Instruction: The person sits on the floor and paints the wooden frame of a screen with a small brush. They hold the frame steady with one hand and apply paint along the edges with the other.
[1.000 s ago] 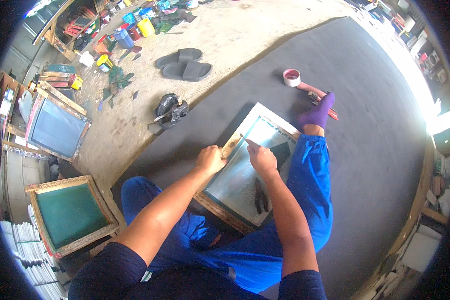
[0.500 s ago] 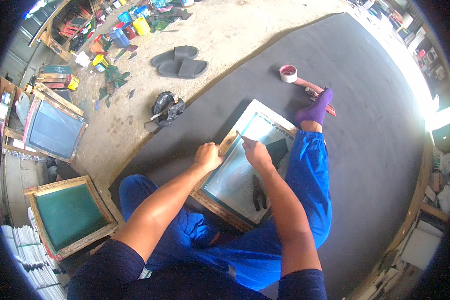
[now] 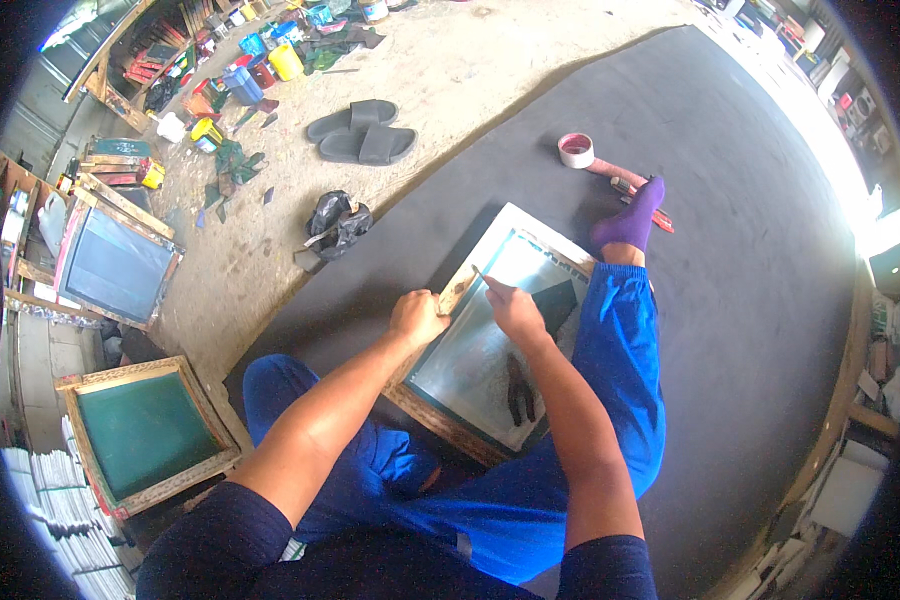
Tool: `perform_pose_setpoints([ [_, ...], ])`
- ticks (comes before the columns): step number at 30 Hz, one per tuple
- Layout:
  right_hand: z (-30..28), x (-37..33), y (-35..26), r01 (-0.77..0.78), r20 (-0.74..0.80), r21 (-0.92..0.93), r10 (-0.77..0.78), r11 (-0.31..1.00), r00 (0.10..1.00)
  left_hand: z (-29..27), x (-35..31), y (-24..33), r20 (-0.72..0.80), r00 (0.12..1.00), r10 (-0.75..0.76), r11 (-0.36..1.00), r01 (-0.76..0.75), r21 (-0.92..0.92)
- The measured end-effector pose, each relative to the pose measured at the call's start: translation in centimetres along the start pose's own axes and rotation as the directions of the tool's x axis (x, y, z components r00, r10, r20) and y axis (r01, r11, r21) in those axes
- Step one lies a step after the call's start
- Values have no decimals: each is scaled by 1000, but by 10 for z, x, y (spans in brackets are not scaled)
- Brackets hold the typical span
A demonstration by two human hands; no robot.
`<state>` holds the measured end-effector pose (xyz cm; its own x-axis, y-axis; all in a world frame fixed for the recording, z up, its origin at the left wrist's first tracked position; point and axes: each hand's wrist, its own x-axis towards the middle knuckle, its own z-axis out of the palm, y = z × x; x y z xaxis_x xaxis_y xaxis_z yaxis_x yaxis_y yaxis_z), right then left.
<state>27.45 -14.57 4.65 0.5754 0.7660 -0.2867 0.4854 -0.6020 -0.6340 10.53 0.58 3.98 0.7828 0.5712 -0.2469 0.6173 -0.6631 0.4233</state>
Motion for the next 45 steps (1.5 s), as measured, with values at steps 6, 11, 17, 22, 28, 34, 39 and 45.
perform_pose_setpoints([
  [6, -3, 4, 0, -112, 113, 195, 91, 974, 989, -10, -4, 6, 26, 999, -24, 1000, 24, -2],
  [11, 10, 5, 13, 76, -72, 13, -74, 997, 995, -2, -2, 2, 23, 1000, -14, 1000, 14, 2],
  [17, -9, 17, 10, -327, 373, 532, 131, 781, 919, -4, -2, -2, 38, 999, -37, 999, 37, 17],
  [22, -22, 11, 1, -452, 464, 619, 166, 642, 870, 2, 3, -3, 9, 1000, -16, 1000, 16, -4],
  [28, -26, 11, 15, -110, 156, 285, 67, 952, 985, 0, -3, -1, 5, 1000, -21, 1000, 21, -7],
  [34, -15, 14, -10, -13, -83, -83, 6, 996, 997, 1, -1, 0, 6, 1000, -20, 999, 20, -28],
  [39, -15, 9, -19, -17, -108, -163, 0, 986, 994, 2, -3, -1, -27, 1000, -2, 998, 1, -65],
  [45, -23, 10, -33, -3, -42, -295, -10, 955, 999, 7, 0, -8, -52, 998, 22, 996, -27, -83],
])
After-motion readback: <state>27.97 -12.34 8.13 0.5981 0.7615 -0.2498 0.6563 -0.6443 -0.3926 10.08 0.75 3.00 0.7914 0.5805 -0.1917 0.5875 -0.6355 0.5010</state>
